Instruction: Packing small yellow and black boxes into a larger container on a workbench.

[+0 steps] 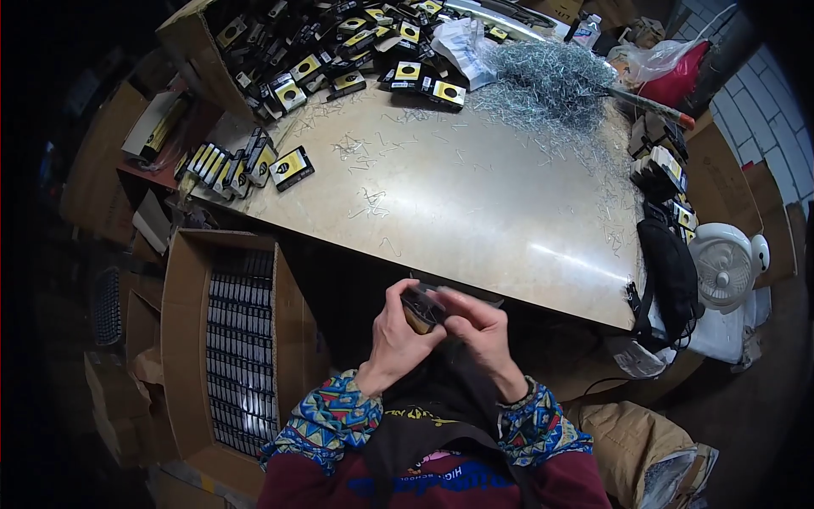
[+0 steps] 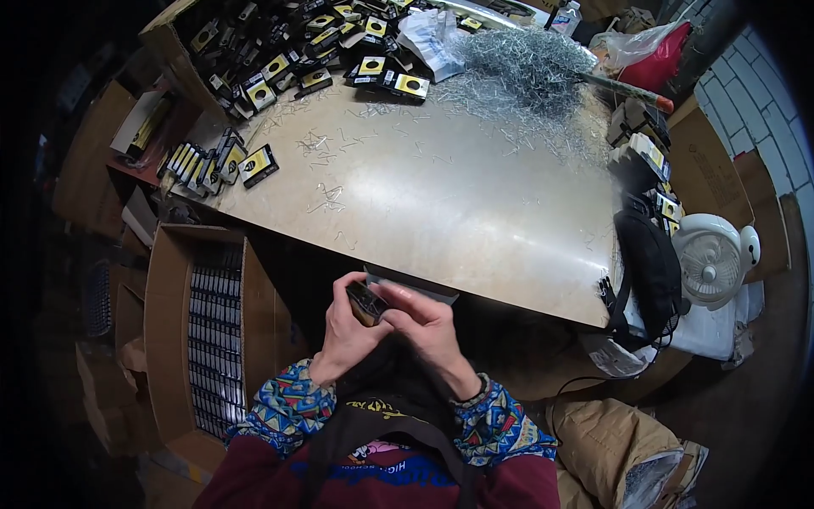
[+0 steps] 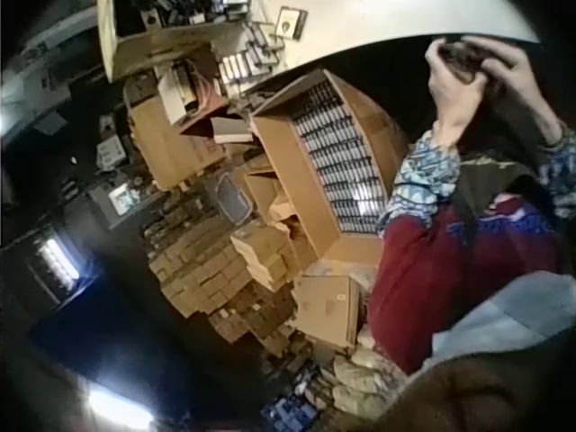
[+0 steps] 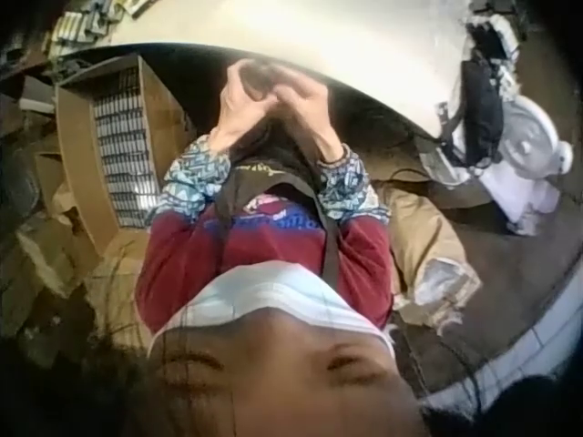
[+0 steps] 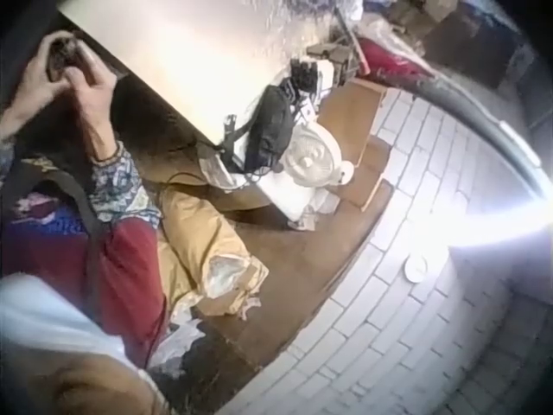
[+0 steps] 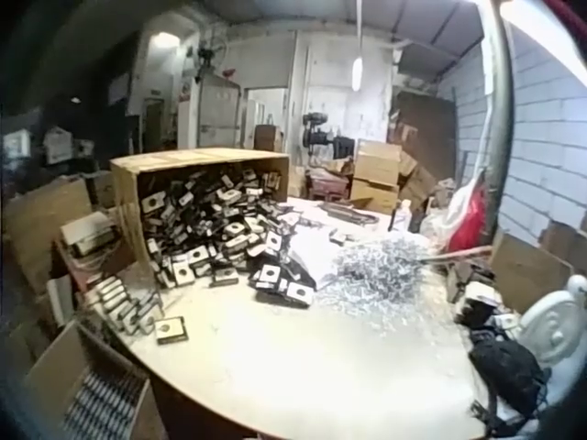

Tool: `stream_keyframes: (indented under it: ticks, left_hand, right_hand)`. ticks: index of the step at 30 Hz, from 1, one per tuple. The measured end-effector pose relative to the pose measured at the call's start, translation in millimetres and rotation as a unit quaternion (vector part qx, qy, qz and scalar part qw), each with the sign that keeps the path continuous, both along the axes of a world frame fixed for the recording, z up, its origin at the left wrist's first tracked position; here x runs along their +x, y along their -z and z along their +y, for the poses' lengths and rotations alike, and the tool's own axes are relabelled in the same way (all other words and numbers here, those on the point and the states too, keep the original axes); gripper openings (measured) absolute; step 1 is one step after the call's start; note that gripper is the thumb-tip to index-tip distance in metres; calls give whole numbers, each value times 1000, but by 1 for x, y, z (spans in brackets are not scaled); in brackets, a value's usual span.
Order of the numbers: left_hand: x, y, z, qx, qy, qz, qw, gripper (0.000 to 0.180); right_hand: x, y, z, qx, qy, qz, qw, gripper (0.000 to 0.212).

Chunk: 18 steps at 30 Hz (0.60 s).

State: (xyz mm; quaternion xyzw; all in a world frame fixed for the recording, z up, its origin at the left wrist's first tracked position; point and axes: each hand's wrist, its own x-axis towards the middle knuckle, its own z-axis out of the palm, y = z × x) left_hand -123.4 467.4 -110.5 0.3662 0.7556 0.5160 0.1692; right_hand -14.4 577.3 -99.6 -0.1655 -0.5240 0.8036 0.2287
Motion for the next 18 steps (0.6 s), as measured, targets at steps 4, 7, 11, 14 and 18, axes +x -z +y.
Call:
stream_keyframes:
  ticks: [4, 7, 11, 14, 18]
  left_hand:
    - [-19, 0, -2, 41, 145, -274, 950, 73]
    - [-22, -8, -2, 18, 231, -479, 847, 75]
    - [-17, -15, 5, -41, 196, -295, 934, 77]
    - [-15, -9, 5, -75, 102, -128, 984, 79]
    - [-12, -9, 1, -41, 22, -5, 999, 80]
  right_hand:
    - [4, -12, 20, 163, -77, -45, 983, 44]
    - [1, -7, 16, 330, -31, 0, 944, 41]
    - [-13, 4, -9, 184, 120, -27, 975, 31]
    - [-19, 11, -17, 156, 174, -88, 968, 29]
    - [-10, 8, -4, 394, 228, -37, 890, 24]
